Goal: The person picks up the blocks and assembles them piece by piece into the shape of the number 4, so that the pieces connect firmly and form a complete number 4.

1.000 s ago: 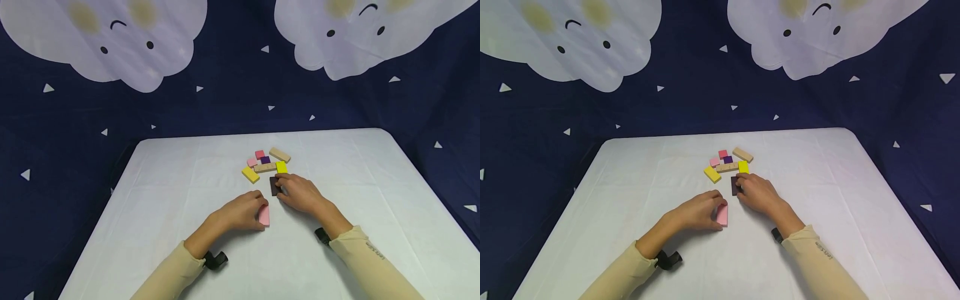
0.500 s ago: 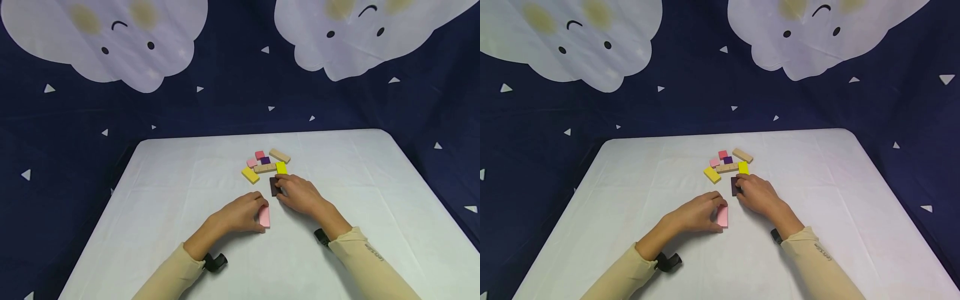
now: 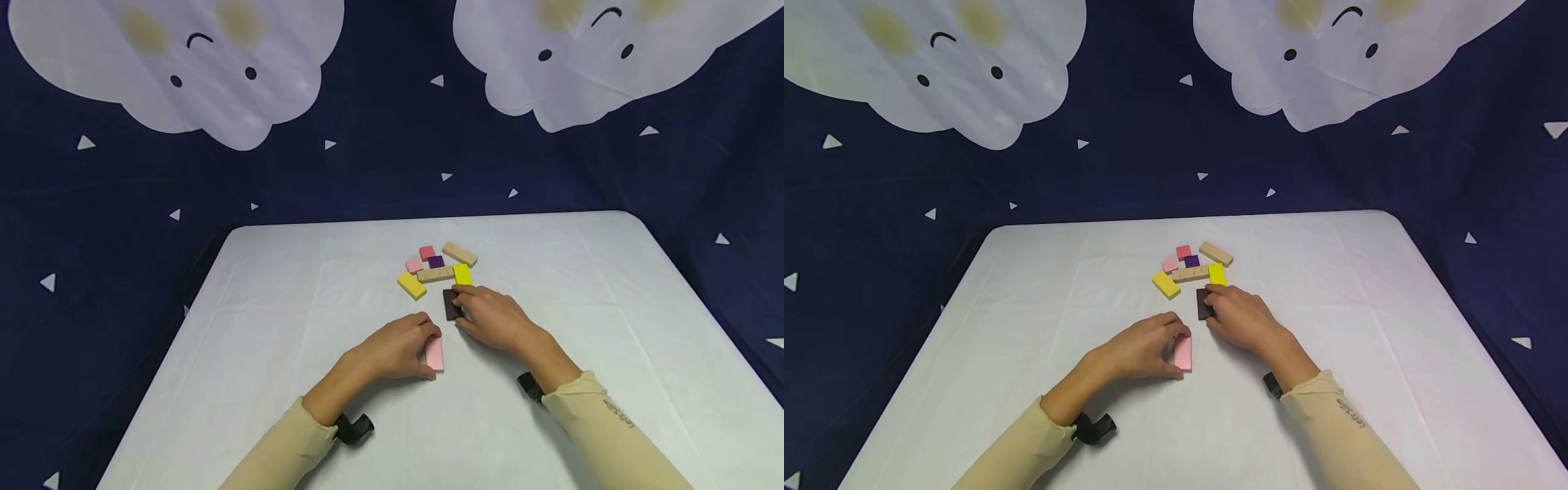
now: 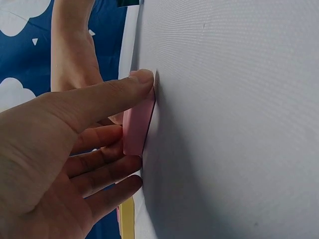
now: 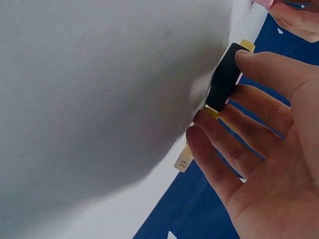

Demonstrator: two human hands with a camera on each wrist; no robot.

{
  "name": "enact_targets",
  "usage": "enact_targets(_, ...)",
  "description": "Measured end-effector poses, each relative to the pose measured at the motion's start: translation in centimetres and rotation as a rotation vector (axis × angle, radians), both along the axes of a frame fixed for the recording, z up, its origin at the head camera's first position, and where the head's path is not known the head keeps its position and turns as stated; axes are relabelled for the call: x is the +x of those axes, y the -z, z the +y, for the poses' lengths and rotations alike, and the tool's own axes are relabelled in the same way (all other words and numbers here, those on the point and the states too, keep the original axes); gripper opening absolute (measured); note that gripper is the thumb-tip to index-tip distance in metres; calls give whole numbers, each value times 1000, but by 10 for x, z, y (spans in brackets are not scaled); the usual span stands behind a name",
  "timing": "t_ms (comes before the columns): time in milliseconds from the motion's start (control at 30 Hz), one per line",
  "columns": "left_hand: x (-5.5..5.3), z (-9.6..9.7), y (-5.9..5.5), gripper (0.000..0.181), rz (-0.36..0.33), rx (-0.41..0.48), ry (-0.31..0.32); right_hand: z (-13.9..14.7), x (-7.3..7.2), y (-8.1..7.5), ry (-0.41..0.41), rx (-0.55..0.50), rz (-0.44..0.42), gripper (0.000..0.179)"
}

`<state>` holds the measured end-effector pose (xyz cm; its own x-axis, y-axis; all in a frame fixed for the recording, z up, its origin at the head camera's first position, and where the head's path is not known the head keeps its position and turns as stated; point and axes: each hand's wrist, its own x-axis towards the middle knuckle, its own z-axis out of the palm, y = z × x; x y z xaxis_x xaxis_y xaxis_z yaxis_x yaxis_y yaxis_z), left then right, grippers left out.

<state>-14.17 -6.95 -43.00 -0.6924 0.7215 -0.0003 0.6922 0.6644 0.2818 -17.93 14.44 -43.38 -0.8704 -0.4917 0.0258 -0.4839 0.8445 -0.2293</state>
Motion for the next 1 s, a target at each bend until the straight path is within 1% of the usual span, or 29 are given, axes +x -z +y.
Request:
enact_targets(200,0,1,-1,65,3,-14,2,0,-2,1,2,-8,1,36)
enact_targets(600,-1,1,2,64,-1,3,1,2,-3,2,23,-40,-3,34)
enact_targets(767,-2,0,2,66,-26,18,-1,2,-2,2,25,-46,-16,34)
enact_targets(1000,-6,-4,-1,69,-71,54,-20,1,-3,2,25,-51,-15,34)
